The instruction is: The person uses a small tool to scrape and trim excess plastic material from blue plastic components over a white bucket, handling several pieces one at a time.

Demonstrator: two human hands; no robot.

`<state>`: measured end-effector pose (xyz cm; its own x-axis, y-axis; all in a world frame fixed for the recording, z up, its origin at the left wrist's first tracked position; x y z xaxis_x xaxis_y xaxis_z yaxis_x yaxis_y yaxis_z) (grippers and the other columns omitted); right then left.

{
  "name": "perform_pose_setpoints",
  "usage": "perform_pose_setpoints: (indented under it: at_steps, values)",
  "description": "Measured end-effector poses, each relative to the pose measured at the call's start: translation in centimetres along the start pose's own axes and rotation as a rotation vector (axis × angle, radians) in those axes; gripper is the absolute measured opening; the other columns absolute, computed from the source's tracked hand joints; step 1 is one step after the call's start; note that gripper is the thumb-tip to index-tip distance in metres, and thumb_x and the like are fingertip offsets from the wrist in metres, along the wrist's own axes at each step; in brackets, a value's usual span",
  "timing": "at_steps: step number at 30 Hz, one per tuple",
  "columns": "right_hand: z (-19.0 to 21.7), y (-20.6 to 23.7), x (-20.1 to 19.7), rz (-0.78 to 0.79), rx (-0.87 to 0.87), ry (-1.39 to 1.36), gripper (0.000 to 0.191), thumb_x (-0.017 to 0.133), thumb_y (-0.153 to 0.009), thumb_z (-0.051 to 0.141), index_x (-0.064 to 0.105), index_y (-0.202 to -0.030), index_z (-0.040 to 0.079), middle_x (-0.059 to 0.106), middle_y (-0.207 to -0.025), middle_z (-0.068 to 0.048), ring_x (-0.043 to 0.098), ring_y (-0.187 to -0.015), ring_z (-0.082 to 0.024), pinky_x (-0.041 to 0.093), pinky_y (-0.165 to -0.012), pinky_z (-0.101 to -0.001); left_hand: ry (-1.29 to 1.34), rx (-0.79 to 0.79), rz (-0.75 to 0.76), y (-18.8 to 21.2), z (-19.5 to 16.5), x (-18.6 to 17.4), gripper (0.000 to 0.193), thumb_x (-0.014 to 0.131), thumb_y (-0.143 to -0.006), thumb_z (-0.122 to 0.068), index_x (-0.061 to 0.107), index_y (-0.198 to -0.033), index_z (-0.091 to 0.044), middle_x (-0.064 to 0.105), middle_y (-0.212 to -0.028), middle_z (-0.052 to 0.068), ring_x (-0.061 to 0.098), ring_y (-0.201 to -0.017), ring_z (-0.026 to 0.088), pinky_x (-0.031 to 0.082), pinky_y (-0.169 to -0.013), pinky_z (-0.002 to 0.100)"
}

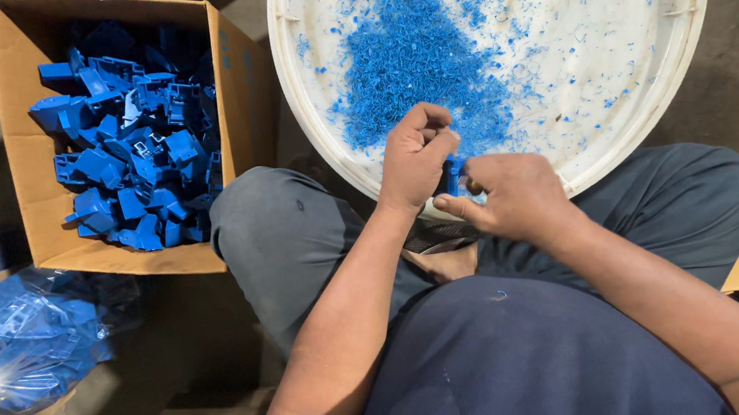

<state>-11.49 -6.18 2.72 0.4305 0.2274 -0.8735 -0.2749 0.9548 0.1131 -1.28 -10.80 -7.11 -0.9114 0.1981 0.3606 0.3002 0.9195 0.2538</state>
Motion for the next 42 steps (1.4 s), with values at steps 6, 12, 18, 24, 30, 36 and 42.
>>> perform_pose_setpoints:
  at_steps: [6,12,18,24,30,36,42]
  values:
    - [0.2,-0.2,-1.3,-0.085,0.026,-0.056,0.050,0.084,-0.073,0.056,0.070,-0.082,0.009,0.062,-0.067,-0.009,0.062,-0.060,-0.029,0.049,-0.056,-0.0410,0.096,0.023,0.011,-0.4,0.1,0.0,0.013,0.067,-0.089,-0.001,0.063,-0.101,-0.003,0.061,-0.077,-0.002,0.056,-0.071,0.005,0.044,-0.066,0.023]
    - [1.2,-0.6,-2.2,-0.082,-0.030,-0.045,0.051,0.086,-0.073,0.054,0.067,-0.083,0.007,0.063,-0.071,-0.009,0.063,-0.063,-0.029,0.050,-0.058,-0.0416,0.107,-0.007,0.017,-0.3,0.4,0.2,0.013,0.068,-0.087,-0.001,0.063,-0.100,-0.002,0.058,-0.074,-0.003,0.050,-0.068,0.003,0.042,-0.063,0.022]
    - [1.0,-0.6,-1.5,-0.051,-0.009,-0.045,0.051,0.084,-0.075,0.053,0.066,-0.081,0.006,0.065,-0.071,-0.010,0.065,-0.064,-0.030,0.051,-0.059,-0.0423,0.074,-0.014,0.023,-0.2,0.4,0.1,0.013,0.068,-0.088,-0.003,0.063,-0.100,-0.002,0.056,-0.074,-0.004,0.049,-0.068,0.003,0.039,-0.062,0.022]
    - [0.7,-0.5,-0.9,-0.050,-0.038,-0.070,0.051,0.081,-0.079,0.054,0.065,-0.081,0.006,0.065,-0.071,-0.009,0.065,-0.064,-0.030,0.051,-0.059,-0.0418,0.062,-0.030,0.026,-0.2,0.5,0.2,0.013,0.068,-0.088,-0.003,0.063,-0.100,-0.002,0.058,-0.075,-0.002,0.052,-0.069,0.004,0.042,-0.063,0.023]
    - [0.8,-0.4,-0.8,-0.044,-0.024,-0.032,0.051,0.080,-0.081,0.054,0.064,-0.079,0.006,0.062,-0.067,-0.009,0.062,-0.060,-0.030,0.049,-0.057,-0.0421,0.069,-0.016,0.011,-0.4,0.7,0.0,0.013,0.068,-0.088,-0.003,0.064,-0.100,-0.002,0.060,-0.077,-0.001,0.055,-0.071,0.005,0.045,-0.066,0.023]
    - [1.1,-0.3,-1.1,-0.070,-0.042,-0.033,0.050,0.079,-0.080,0.054,0.064,-0.079,0.006,0.062,-0.068,-0.010,0.063,-0.061,-0.030,0.050,-0.058,-0.0417,0.076,-0.026,0.008,-0.3,1.0,0.0,0.013,0.068,-0.087,-0.003,0.064,-0.100,-0.002,0.060,-0.077,-0.001,0.054,-0.070,0.005,0.043,-0.063,0.023]
    - [0.4,-0.2,0.0,-0.011,-0.020,-0.071,0.051,0.076,-0.082,0.055,0.064,-0.077,0.006,0.063,-0.067,-0.008,0.064,-0.061,-0.030,0.050,-0.057,-0.0420,0.072,-0.021,0.009,-0.3,1.0,-0.1,0.013,0.067,-0.087,-0.003,0.064,-0.100,-0.003,0.060,-0.076,-0.001,0.055,-0.069,0.005,0.044,-0.064,0.023]
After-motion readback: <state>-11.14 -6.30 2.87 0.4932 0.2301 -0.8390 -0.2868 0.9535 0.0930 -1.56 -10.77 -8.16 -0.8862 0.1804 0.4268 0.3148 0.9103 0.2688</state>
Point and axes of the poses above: each hand's wrist, its own y-axis away from the middle knuckle, its own x-axis out of the palm, z = x × y, the point moved 8 cm from there along -y, towards the middle knuckle
